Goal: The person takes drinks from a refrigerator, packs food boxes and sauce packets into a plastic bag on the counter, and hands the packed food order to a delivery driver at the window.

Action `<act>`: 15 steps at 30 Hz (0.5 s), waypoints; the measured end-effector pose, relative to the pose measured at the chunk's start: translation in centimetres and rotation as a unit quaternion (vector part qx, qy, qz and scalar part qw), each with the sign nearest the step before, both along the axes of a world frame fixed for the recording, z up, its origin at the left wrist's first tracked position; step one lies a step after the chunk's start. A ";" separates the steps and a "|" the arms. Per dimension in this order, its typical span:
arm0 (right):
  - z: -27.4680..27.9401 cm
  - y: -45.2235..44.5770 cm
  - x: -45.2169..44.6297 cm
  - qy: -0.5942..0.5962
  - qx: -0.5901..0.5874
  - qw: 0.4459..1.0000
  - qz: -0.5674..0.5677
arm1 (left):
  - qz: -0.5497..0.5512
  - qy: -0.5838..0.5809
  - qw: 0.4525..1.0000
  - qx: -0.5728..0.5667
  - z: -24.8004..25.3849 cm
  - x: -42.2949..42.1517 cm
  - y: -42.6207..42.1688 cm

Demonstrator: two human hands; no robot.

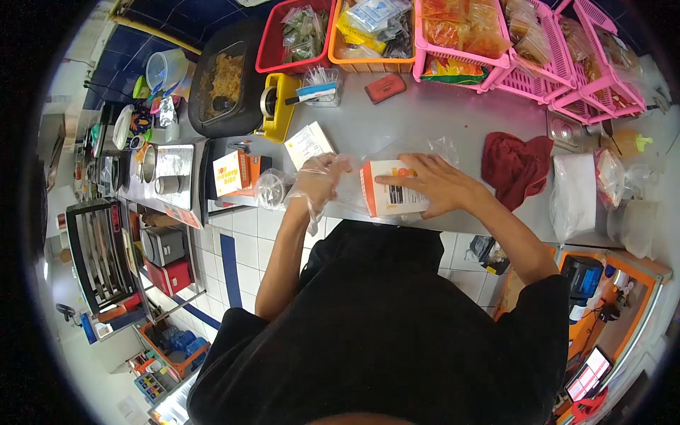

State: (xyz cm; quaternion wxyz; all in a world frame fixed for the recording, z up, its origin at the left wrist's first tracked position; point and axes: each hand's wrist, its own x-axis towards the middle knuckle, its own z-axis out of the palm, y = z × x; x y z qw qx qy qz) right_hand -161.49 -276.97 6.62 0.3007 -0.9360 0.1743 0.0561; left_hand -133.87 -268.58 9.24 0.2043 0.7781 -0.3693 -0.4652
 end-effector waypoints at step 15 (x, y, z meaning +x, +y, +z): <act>-4.8 -0.7 3.1 0.228 0.019 0.965 0.131 | -0.360 0.315 0.835 -0.271 6.0 -3.8 -3.5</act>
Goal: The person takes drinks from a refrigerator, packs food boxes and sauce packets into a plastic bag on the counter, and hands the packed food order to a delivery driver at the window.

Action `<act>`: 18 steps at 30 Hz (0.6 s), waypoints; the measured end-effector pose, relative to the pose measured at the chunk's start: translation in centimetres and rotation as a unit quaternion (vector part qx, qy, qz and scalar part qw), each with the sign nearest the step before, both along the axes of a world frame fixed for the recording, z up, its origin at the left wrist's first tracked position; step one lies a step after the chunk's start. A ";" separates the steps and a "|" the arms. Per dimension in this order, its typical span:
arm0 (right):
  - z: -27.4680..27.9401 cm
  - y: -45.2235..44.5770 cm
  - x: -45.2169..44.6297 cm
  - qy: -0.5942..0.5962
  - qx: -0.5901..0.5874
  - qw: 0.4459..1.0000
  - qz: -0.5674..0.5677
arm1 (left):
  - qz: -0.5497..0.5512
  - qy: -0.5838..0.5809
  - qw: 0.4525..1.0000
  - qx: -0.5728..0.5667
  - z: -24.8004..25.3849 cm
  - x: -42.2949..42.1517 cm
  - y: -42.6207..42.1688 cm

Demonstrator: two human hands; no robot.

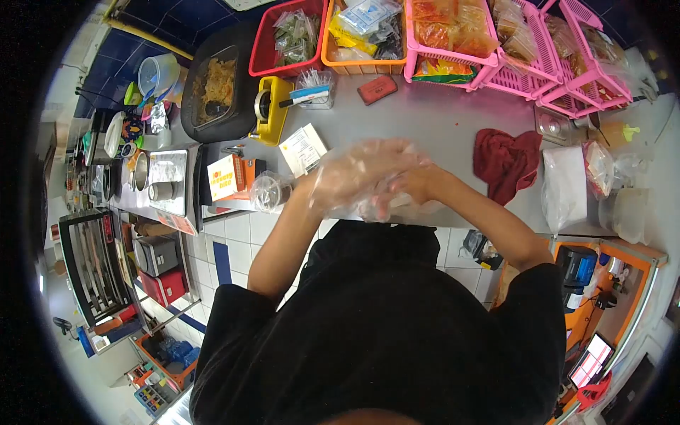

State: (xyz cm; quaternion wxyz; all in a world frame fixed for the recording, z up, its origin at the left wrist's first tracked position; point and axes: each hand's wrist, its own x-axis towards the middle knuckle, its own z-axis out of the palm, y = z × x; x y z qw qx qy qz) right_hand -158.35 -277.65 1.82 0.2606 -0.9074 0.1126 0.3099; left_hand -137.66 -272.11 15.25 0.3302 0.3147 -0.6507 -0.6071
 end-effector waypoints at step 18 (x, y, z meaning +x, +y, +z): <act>15.0 -7.2 2.4 -0.086 0.272 0.952 -0.106 | 0.063 0.179 0.888 0.418 0.1 2.2 7.9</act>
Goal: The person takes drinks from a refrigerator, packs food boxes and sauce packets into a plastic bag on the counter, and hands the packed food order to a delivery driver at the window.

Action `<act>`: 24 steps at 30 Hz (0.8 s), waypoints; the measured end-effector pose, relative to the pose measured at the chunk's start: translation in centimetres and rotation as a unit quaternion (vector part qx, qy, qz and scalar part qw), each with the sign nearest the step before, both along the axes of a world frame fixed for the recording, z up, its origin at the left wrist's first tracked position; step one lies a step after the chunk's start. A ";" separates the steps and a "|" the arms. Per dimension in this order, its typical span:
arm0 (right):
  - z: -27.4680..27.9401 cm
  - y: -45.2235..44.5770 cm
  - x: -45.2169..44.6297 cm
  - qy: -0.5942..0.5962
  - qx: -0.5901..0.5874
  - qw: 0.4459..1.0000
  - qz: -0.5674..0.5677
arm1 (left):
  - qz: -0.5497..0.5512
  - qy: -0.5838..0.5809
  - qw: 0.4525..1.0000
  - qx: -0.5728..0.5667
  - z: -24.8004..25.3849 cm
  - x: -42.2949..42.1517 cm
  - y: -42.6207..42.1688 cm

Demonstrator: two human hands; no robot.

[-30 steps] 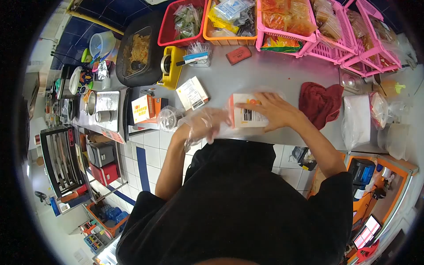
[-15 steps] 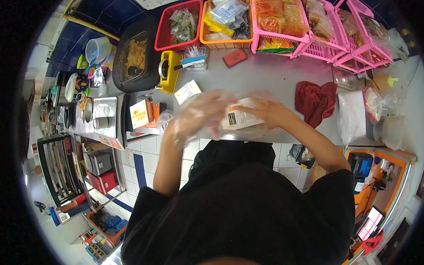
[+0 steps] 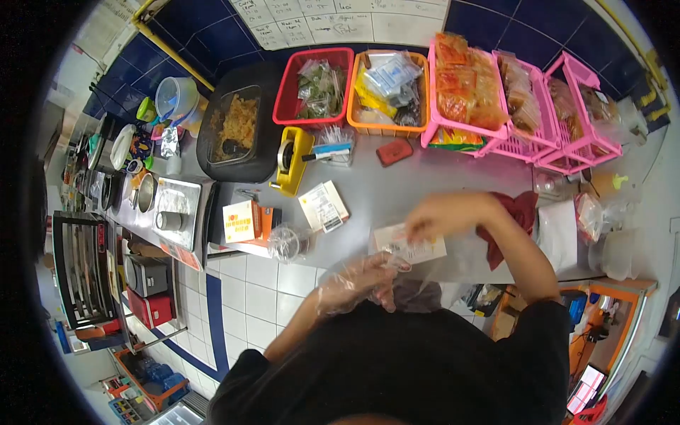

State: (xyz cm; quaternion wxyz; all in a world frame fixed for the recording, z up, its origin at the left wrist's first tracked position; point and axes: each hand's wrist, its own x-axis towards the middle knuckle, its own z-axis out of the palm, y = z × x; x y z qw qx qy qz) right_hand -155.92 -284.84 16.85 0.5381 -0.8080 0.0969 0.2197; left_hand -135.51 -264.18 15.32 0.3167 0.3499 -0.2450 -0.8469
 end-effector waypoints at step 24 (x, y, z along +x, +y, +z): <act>-17.1 -18.8 14.5 -0.058 -0.465 0.811 -0.351 | 0.038 -0.007 0.999 0.038 -1.5 1.5 -1.5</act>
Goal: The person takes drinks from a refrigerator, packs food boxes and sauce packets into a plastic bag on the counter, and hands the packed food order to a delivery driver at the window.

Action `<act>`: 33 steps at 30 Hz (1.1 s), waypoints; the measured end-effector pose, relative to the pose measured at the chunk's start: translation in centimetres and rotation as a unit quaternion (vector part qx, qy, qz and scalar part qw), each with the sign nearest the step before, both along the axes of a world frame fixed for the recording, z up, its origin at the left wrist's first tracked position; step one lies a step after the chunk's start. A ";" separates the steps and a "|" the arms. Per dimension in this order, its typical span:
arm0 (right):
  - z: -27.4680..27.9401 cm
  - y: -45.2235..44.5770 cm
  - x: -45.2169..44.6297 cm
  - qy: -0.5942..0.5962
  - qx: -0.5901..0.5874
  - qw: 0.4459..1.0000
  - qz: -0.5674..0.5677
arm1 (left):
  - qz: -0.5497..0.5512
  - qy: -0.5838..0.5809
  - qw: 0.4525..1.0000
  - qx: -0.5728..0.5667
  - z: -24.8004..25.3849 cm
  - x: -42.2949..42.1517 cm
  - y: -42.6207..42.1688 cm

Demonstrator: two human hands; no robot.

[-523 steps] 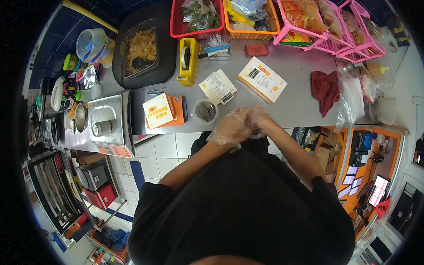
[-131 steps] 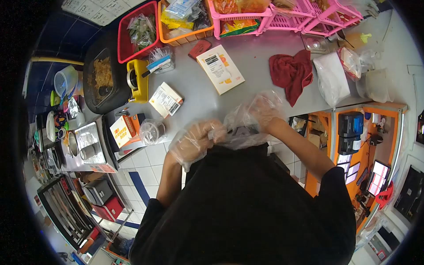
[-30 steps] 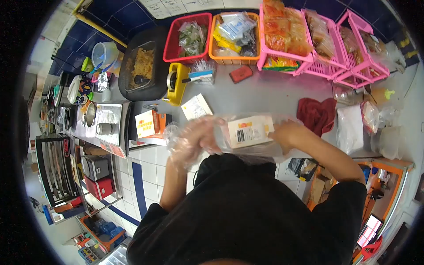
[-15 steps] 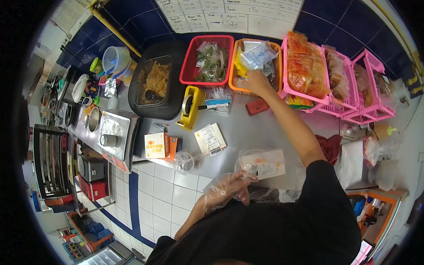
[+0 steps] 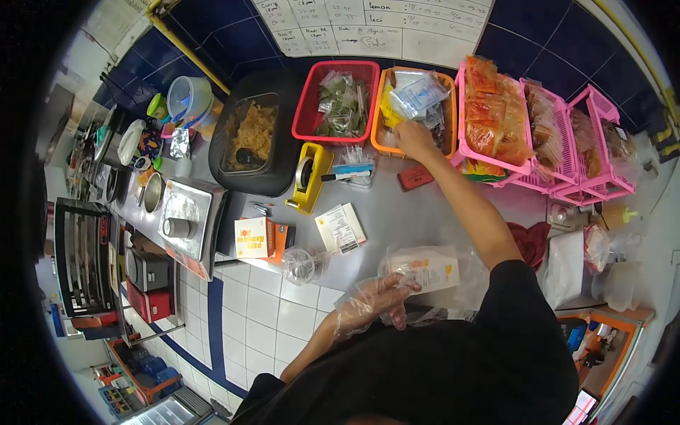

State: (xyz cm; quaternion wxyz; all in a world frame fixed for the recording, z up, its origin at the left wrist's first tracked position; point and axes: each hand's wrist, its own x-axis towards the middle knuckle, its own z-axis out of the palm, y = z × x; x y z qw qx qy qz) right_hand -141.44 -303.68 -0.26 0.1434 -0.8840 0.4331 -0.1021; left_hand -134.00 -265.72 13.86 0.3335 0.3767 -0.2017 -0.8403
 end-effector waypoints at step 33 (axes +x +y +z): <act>10.9 -4.2 -4.1 -0.370 0.126 0.916 -0.092 | 0.023 -0.030 0.999 -0.018 0.5 0.5 1.8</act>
